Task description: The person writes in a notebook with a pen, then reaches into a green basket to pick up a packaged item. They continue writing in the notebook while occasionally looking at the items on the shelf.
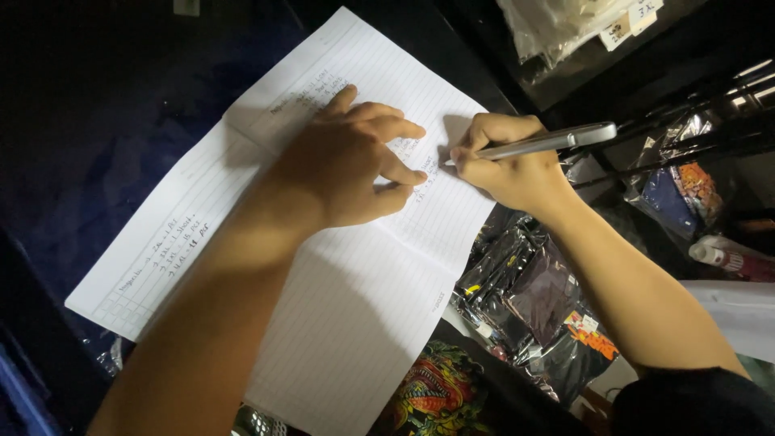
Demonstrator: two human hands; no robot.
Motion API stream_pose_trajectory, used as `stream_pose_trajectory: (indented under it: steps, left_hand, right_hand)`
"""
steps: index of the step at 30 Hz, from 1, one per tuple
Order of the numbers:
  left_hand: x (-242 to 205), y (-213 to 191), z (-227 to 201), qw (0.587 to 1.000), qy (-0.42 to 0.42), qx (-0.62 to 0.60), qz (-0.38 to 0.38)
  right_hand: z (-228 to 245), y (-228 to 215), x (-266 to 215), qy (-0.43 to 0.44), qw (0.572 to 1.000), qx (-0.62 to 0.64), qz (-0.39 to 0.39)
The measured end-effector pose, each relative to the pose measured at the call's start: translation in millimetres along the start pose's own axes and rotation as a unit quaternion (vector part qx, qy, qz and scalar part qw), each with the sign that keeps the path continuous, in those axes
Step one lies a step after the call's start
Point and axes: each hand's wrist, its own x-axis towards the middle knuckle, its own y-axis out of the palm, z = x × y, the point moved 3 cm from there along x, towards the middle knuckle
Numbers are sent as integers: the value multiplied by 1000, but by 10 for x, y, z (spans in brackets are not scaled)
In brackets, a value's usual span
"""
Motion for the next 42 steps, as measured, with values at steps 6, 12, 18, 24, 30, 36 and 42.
stream_pose_trajectory:
  steps: [6,12,18,24,30,36,42]
  left_hand:
    - [-4,-17,-13,999,11,-11,-30]
    - [3,12,-12,1000,0,-6,-21]
    - [2,-16,-42,1000,-4,1,-26]
    - [25,-63,-63,998,-35,-19,39]
    - [28,-50,-10,996,-53,-55,45]
    - [24,-181,-76,991,-74,-105,-43]
    - [43,-170,-100,996,-52,-68,-35]
  right_hand:
    - [-5,8,13,-20,1000,2,14]
    - [-41,22,-2,-3,1000,-18,11]
    - [-27,15,-24,-1,1000,-24,-6]
    - [-19,-6,-22,5,999,34,-36]
    - [-92,35,-129,11,986,29,-166]
    - [-35,112,-393,-255,928,0,-270]
    - [-67,292,-909,-354,891,-32,-281]
